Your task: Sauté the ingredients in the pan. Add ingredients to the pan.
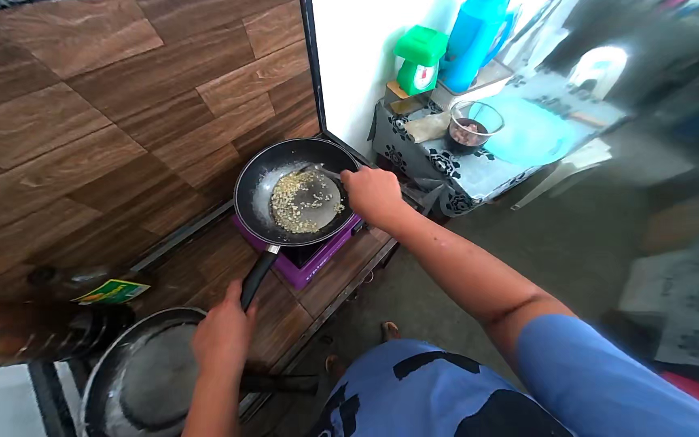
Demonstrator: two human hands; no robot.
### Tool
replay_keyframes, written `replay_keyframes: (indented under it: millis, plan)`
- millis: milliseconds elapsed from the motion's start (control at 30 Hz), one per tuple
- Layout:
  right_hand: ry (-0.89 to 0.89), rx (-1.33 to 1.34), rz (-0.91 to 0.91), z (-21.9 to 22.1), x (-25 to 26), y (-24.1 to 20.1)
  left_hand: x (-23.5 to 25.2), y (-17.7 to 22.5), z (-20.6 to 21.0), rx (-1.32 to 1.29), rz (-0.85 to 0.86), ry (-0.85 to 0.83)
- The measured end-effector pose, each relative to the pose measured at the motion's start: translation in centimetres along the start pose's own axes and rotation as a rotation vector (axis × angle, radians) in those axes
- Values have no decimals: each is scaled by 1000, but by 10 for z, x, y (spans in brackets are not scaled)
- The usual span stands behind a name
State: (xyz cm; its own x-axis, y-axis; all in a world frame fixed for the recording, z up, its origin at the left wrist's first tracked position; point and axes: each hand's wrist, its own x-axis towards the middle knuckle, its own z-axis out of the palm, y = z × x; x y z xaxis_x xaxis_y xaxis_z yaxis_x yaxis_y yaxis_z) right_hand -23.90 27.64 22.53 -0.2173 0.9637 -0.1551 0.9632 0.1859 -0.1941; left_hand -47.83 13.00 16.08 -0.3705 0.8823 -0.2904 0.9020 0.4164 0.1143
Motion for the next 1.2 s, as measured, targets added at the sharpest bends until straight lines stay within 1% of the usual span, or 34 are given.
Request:
replay_keyframes:
  millis: [67, 133, 200, 300, 400, 500, 600, 667, 767, 867, 967, 1067, 1133, 1200]
  plan:
    - [-14, 46, 4, 10, 19, -12, 0, 1, 0, 8, -8, 2]
    - [-45, 65, -65, 22, 21, -23, -1, 1, -1, 18, -16, -1]
    - [-86, 34, -173, 31, 7, -28, -1, 2, -1, 25, -20, -11]
    - [-92, -40, -292, 33, -29, -9, 0, 1, 0, 25, -19, -14]
    - [-24, -72, -316, 22, -60, 25, 0, 2, -1, 14, -22, -20]
    - [50, -92, -307, -4, -87, 51, 2, 0, 0, 21, -17, -22]
    - [-20, -188, -233, -29, -102, 48, 1, -1, 2, 13, -11, -2]
    - [-57, -186, -174, -20, -90, 35, 0, -1, 2, 7, -1, 8]
    - [-75, -112, -133, 0, -46, 11, -2, -1, 3, -11, 25, 34]
    - [-25, -55, -166, 6, -13, -13, -2, -2, 1, -12, 29, 31]
    - [38, -65, -264, 13, 13, -25, -2, -1, 0, 1, 23, 14]
    - [55, -92, -313, 23, 31, -11, -3, 0, 0, 7, 20, 10]
    - [51, -102, -252, 24, 29, 5, -4, 0, 1, 2, 15, 11]
    - [24, -105, -146, 20, 15, 22, -3, 0, 1, -1, 15, 12]
